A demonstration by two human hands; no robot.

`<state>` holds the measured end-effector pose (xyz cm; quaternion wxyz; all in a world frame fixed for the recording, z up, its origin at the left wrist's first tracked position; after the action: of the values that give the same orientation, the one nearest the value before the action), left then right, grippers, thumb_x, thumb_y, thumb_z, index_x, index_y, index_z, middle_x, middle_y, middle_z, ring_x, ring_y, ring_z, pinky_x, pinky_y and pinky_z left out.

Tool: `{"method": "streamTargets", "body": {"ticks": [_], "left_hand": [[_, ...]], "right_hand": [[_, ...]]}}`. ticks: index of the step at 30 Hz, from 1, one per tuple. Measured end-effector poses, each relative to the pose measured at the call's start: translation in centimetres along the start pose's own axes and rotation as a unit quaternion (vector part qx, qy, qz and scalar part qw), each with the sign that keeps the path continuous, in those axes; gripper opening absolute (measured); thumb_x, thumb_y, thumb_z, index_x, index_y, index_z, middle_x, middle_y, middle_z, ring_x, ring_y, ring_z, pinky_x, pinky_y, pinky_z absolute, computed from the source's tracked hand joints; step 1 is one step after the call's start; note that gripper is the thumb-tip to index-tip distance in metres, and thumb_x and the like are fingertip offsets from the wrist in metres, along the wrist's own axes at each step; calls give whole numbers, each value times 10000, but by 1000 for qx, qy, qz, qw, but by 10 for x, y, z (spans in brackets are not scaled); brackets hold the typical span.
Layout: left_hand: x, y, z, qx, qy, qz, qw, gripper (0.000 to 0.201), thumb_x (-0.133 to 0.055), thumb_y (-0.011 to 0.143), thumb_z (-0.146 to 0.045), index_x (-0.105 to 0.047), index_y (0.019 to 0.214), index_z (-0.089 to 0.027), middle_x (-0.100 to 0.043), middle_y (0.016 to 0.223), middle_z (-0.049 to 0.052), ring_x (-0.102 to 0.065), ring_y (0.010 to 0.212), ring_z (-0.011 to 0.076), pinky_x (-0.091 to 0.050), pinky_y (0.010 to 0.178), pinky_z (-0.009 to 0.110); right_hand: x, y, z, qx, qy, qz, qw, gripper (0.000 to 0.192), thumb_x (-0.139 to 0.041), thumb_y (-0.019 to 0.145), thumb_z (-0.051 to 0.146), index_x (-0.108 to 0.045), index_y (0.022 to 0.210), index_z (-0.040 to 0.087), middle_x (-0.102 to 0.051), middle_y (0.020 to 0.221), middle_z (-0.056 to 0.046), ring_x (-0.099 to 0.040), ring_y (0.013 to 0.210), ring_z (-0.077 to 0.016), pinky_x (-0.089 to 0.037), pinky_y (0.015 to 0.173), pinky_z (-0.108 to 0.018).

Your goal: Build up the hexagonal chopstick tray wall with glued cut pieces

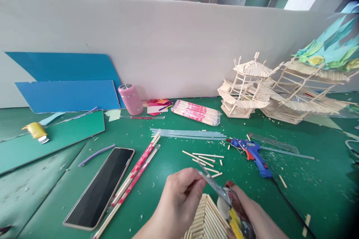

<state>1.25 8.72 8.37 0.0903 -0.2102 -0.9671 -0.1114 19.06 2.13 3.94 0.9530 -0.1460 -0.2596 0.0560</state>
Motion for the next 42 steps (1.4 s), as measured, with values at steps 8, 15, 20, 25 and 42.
{"method": "streamTargets", "body": {"ticks": [8, 15, 20, 25, 42], "left_hand": [[2, 1, 7, 135, -196, 93, 967, 267, -559, 780, -392, -564, 713, -134, -418, 547, -27, -315, 484, 72, -242, 449, 194], [-2, 0, -6, -127, 157, -23, 979, 225, -407, 832, -111, -455, 617, -156, -381, 545, -29, -323, 497, 82, -261, 466, 195], [3, -1, -10, -200, 215, -5, 956, 189, -399, 829, -68, -456, 679, -167, -423, 578, -14, -350, 513, 93, -275, 477, 201], [3, -1, -8, -175, 199, -19, 964, 203, -407, 834, -79, -433, 654, -170, -398, 557, -27, -336, 498, 86, -270, 465, 191], [4, 4, 10, 90, -146, 80, 982, 288, -536, 804, -395, -588, 724, -123, -432, 582, -13, -310, 534, 89, -233, 477, 213]], "right_hand": [[1, 8, -12, -43, 13, 7, 999, 273, -490, 782, 417, -638, 883, 211, -690, 736, -46, -656, 745, -212, -499, 672, -277], [-6, -2, -17, -23, -9, 31, 999, 786, -619, 661, 409, -331, 1323, 98, -489, 1263, -175, -461, 1162, -276, -380, 940, -340], [-7, -5, -17, 0, -37, 38, 999, 791, -614, 657, 346, -282, 1339, 123, -543, 1197, -169, -503, 1110, -278, -396, 908, -361], [-8, 2, -14, -33, 13, 23, 999, 570, -621, 671, 322, -477, 1211, 206, -673, 971, -80, -630, 909, -255, -468, 786, -299], [3, -4, 19, 37, -52, -8, 998, 575, -602, 575, 208, -467, 1132, 157, -619, 997, -110, -589, 923, -249, -471, 784, -322]]}}
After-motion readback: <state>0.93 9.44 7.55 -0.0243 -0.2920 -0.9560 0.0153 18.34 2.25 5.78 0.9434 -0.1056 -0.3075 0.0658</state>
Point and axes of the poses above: each hand's wrist, its own y-axis towards the middle knuckle, its own x-axis out of the back of the hand, z = x × y, the point moved 2 cm from there along y, towards the middle knuckle
